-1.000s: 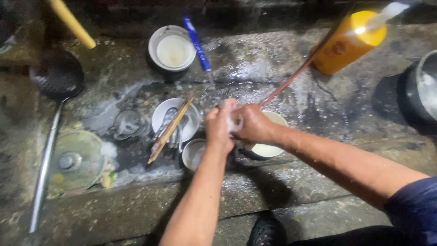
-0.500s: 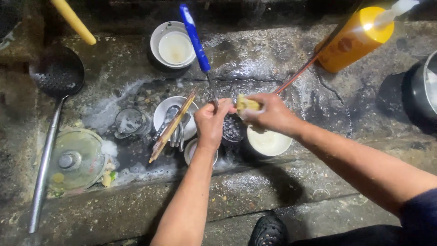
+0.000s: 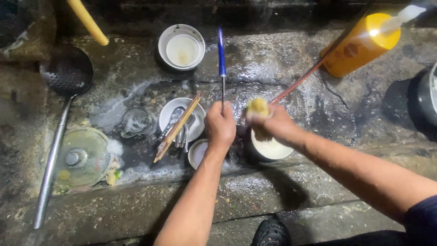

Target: Washing and rinsing various dishes and utensils including bowls, spoons, and chopsticks at a low-level sink area.

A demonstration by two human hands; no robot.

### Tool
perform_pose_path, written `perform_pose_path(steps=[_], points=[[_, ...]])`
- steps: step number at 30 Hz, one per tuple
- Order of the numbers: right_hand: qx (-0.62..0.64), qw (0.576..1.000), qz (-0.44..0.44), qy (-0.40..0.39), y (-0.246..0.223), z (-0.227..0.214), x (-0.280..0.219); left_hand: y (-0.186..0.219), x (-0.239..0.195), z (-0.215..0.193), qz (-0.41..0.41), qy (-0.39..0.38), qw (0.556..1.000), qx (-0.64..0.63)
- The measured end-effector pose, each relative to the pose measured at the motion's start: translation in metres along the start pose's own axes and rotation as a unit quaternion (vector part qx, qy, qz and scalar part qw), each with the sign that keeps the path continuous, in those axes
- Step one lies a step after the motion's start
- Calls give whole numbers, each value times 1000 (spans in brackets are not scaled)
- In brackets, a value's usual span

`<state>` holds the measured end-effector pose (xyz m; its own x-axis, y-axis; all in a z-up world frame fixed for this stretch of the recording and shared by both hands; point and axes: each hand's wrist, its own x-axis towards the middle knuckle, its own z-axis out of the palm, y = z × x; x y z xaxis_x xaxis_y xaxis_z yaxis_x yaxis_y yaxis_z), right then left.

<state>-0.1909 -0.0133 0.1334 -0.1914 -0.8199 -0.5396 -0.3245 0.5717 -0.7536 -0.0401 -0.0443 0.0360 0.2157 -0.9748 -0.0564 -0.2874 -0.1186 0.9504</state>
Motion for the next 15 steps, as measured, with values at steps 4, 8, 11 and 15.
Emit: perform_pose_path(steps=[4, 8, 11, 15], points=[[15, 997, -16, 72, 4, -5, 44, 23, -31, -4, 62, -94, 989, 96], [13, 991, -4, 136, -16, -7, 48, 41, -50, -3, 11, -224, 971, 76], [77, 992, 8, 102, -13, -20, 43, 59, -45, -29, 3, -295, 939, 175], [106, 992, 11, 71, -2, -37, 50, 32, -31, -36, 20, -307, 920, 244]])
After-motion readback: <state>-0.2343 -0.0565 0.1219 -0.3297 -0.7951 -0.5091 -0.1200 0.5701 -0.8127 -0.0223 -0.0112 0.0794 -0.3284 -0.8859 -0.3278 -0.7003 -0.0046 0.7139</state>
